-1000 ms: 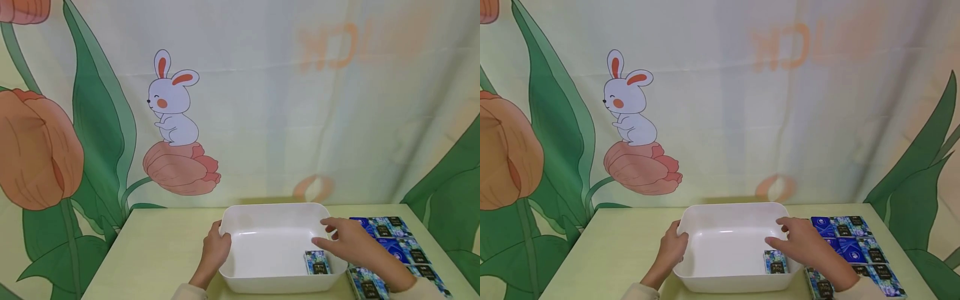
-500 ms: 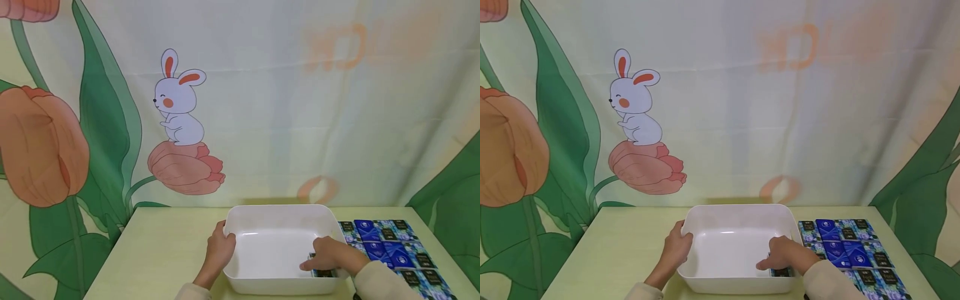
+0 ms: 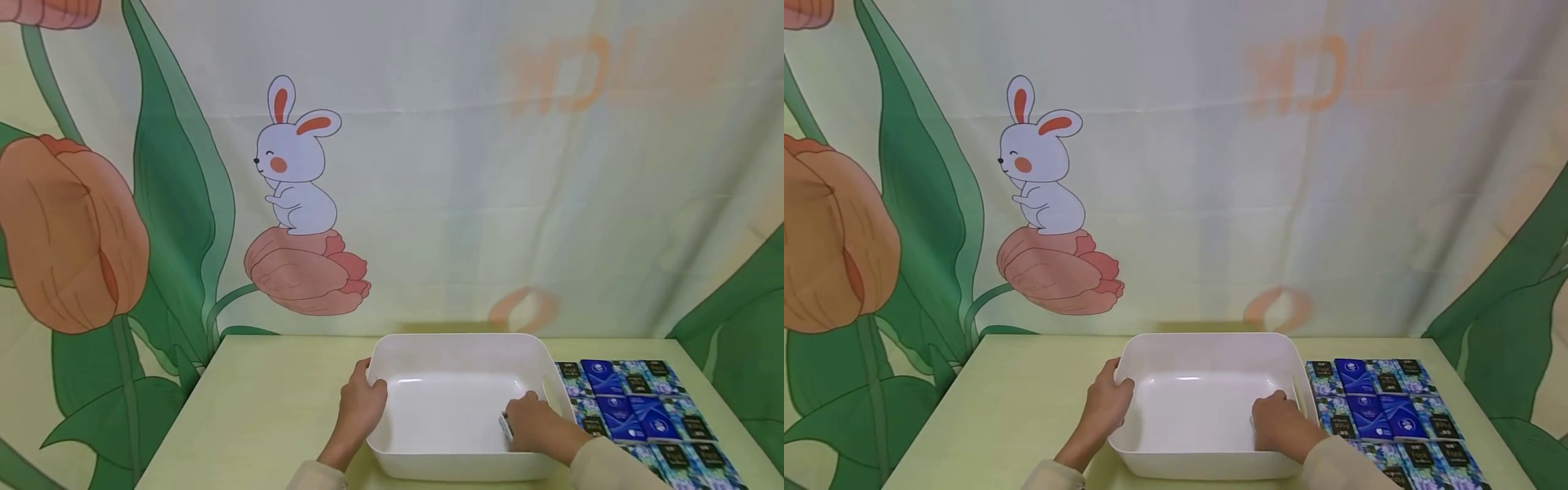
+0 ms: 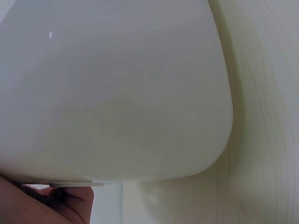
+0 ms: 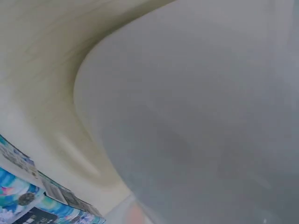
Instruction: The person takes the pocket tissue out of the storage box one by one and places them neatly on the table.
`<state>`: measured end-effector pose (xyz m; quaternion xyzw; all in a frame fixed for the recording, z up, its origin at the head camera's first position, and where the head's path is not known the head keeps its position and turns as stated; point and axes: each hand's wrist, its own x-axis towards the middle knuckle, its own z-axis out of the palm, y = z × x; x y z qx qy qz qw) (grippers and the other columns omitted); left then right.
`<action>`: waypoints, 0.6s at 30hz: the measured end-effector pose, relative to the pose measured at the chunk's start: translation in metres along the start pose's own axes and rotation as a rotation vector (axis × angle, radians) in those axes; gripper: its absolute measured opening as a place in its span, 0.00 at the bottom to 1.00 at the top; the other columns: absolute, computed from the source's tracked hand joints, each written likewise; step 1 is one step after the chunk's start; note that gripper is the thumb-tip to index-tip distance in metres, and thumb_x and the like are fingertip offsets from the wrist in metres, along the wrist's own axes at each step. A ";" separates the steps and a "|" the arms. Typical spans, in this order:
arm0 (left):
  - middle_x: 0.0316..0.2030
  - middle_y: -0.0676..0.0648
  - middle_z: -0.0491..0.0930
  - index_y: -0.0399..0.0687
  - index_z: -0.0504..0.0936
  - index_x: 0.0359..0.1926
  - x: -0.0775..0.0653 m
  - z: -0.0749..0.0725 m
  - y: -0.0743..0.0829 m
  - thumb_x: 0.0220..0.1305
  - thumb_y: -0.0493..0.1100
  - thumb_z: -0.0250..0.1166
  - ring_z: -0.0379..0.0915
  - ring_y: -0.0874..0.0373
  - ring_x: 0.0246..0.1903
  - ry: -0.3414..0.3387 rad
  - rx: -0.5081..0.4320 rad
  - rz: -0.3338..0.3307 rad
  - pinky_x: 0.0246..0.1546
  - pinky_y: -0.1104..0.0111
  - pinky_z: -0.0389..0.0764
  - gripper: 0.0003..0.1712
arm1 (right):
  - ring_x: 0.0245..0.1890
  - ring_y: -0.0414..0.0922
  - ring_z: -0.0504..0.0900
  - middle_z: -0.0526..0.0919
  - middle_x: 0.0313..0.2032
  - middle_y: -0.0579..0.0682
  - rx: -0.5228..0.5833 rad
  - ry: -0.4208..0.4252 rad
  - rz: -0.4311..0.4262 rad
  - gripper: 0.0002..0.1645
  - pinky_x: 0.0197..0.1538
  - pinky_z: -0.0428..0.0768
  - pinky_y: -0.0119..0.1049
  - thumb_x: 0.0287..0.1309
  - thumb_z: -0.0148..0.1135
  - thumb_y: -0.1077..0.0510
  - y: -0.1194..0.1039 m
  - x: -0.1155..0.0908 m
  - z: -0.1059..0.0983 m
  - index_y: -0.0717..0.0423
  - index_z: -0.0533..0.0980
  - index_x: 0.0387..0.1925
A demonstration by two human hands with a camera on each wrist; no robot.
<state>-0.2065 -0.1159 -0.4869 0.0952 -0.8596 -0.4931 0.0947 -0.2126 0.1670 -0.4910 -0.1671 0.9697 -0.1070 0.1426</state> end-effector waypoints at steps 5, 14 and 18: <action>0.50 0.32 0.81 0.37 0.73 0.64 0.002 -0.001 0.000 0.61 0.38 0.56 0.80 0.41 0.41 -0.013 0.026 -0.003 0.33 0.48 0.82 0.29 | 0.37 0.54 0.75 0.78 0.37 0.57 0.054 0.117 0.055 0.39 0.45 0.77 0.54 0.33 0.78 0.56 -0.001 -0.011 -0.014 0.70 0.77 0.51; 0.51 0.31 0.80 0.36 0.72 0.65 0.006 -0.011 -0.005 0.60 0.40 0.56 0.80 0.41 0.41 -0.016 0.039 -0.010 0.32 0.49 0.82 0.31 | 0.52 0.70 0.74 0.70 0.60 0.74 0.238 0.270 0.183 0.60 0.44 0.76 0.66 0.43 0.75 0.36 0.032 -0.082 -0.066 0.66 0.65 0.71; 0.53 0.30 0.80 0.36 0.71 0.66 0.006 -0.013 -0.009 0.61 0.40 0.56 0.79 0.41 0.42 -0.019 0.025 -0.024 0.32 0.49 0.82 0.31 | 0.43 0.67 0.76 0.70 0.51 0.77 0.234 0.178 0.254 0.65 0.40 0.76 0.61 0.52 0.57 0.18 0.071 -0.145 -0.068 0.70 0.65 0.69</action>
